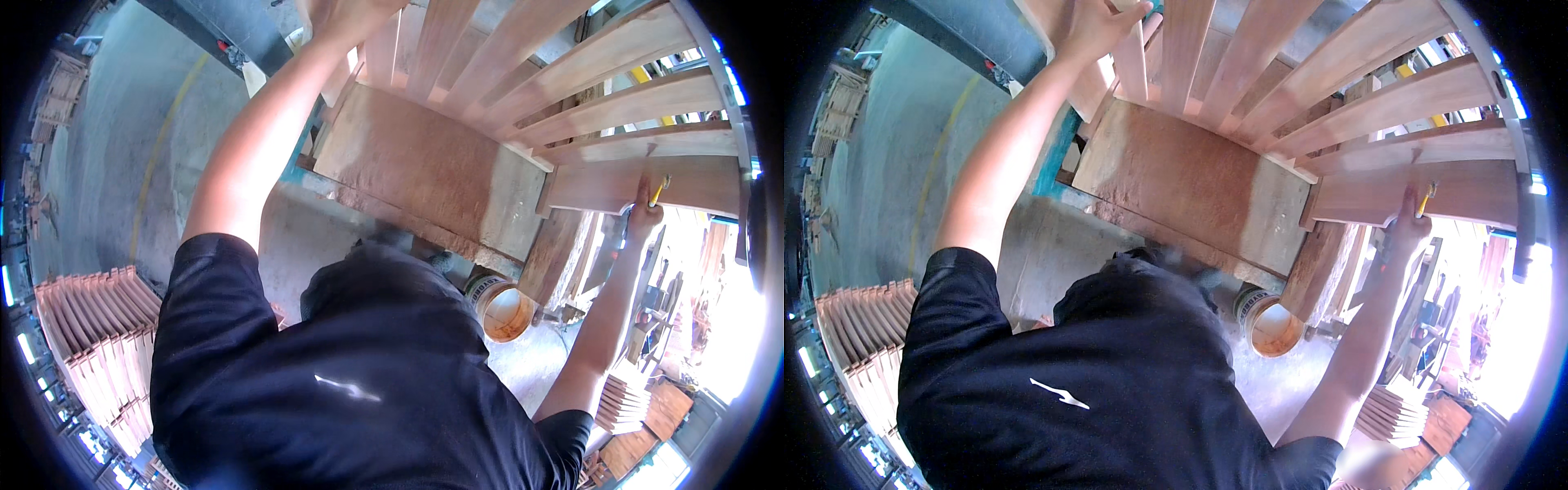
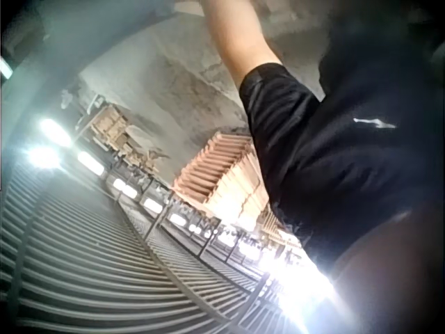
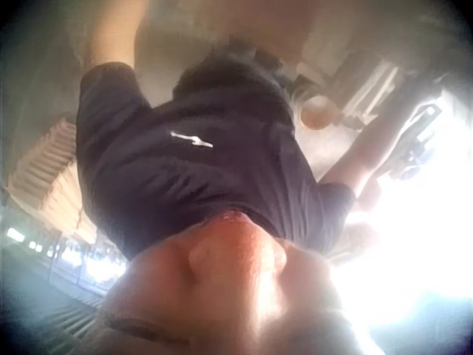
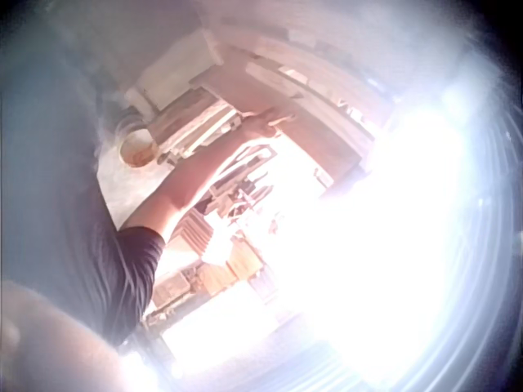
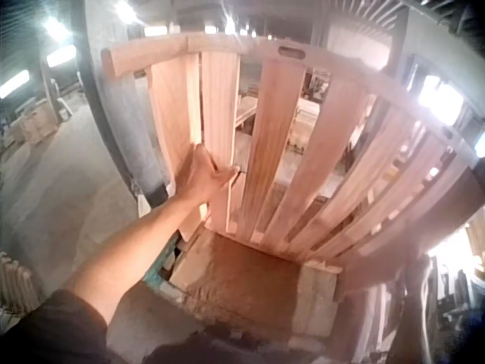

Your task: The person assembles a wooden chair by fitting slats into the frame and securing them with a hammer. They repeatedly lift, position, and strike the wooden components to join them together.

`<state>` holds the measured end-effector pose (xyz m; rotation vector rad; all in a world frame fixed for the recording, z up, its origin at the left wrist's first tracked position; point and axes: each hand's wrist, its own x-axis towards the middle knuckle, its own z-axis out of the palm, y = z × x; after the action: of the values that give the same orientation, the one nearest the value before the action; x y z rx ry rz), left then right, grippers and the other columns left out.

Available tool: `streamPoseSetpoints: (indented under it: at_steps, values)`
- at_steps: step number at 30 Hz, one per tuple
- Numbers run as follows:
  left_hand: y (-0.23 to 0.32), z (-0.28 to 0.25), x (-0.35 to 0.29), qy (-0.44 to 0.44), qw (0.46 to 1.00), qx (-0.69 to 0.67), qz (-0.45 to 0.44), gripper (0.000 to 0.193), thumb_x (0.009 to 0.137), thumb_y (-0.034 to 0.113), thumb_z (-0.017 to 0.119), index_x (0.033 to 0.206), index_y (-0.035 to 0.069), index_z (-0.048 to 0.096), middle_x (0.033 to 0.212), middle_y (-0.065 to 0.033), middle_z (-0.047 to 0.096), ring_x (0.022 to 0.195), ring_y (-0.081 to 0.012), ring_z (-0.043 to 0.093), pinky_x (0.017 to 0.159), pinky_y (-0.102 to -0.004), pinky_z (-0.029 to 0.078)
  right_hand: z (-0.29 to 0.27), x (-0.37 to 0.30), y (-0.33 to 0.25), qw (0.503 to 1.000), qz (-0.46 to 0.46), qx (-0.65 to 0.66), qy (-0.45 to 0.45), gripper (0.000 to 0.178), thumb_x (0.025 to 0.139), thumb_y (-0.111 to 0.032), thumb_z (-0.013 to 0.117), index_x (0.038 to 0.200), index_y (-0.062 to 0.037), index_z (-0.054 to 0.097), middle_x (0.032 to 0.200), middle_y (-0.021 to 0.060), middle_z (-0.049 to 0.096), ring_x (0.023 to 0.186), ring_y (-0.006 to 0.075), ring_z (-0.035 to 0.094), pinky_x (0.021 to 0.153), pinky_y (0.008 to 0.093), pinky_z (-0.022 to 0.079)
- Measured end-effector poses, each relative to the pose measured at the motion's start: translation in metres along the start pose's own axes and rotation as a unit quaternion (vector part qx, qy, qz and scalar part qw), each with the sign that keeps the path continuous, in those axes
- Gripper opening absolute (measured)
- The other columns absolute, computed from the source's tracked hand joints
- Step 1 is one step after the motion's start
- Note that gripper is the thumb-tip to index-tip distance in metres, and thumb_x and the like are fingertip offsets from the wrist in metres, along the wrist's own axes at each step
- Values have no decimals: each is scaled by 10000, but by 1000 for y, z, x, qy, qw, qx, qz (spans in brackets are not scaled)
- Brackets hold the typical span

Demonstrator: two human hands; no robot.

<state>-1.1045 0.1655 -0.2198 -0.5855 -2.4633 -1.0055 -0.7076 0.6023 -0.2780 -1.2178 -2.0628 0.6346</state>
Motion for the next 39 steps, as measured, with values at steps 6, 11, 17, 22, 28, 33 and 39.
streamPoseSetpoints:
  at_steps: [6,11,17,22,28,33,39]
  values:
    - [1,-2,-2,-8,1000,-5,-10,606,757,455,838,927,-38,530,889,-226,593,829,-369,633,716,-468,501,3,12,30,995,-87,14,52,744,824,-644,735,642,69,622,587,118,599,561,178,573,562,369,470]
    - [0,-1,-2,-14,999,-36,-18,588,760,440,842,914,-28,521,881,-207,582,820,-354,630,718,-464,500,4,17,36,991,-123,34,39,708,851,-599,737,618,55,597,541,66,552,505,154,515,504,347,427]
    - [-3,3,1,4,999,-43,3,590,763,438,840,928,-26,515,895,-204,572,820,-349,621,722,-454,500,10,12,28,985,-142,86,52,651,867,-550,744,634,46,628,536,57,559,494,138,515,492,339,414]
    - [-7,9,1,39,998,-38,18,604,764,450,833,961,-26,517,923,-214,572,849,-362,618,745,-464,499,2,11,26,993,-101,40,38,609,865,-530,753,686,48,678,546,53,577,511,135,535,517,333,430]
    - [-3,1,0,-22,999,23,-22,663,769,485,832,1071,-42,568,982,-196,604,893,-333,634,773,-432,522,4,11,23,995,-90,46,6,476,894,-410,751,842,60,691,687,56,638,621,116,569,588,315,451]
    - [-29,-39,-47,58,975,9,213,396,895,225,774,1209,34,626,1134,-144,673,1059,-279,652,915,-410,523,-12,25,70,997,-52,49,-33,393,953,-302,714,1118,53,742,844,46,695,744,101,597,680,286,484]
    - [-106,-43,-49,219,962,-151,59,684,791,202,883,1267,-114,507,1183,-207,613,1073,-245,604,932,-373,495,4,3,6,1000,-12,5,14,454,917,-364,754,1090,55,751,832,43,696,764,101,599,706,284,490]
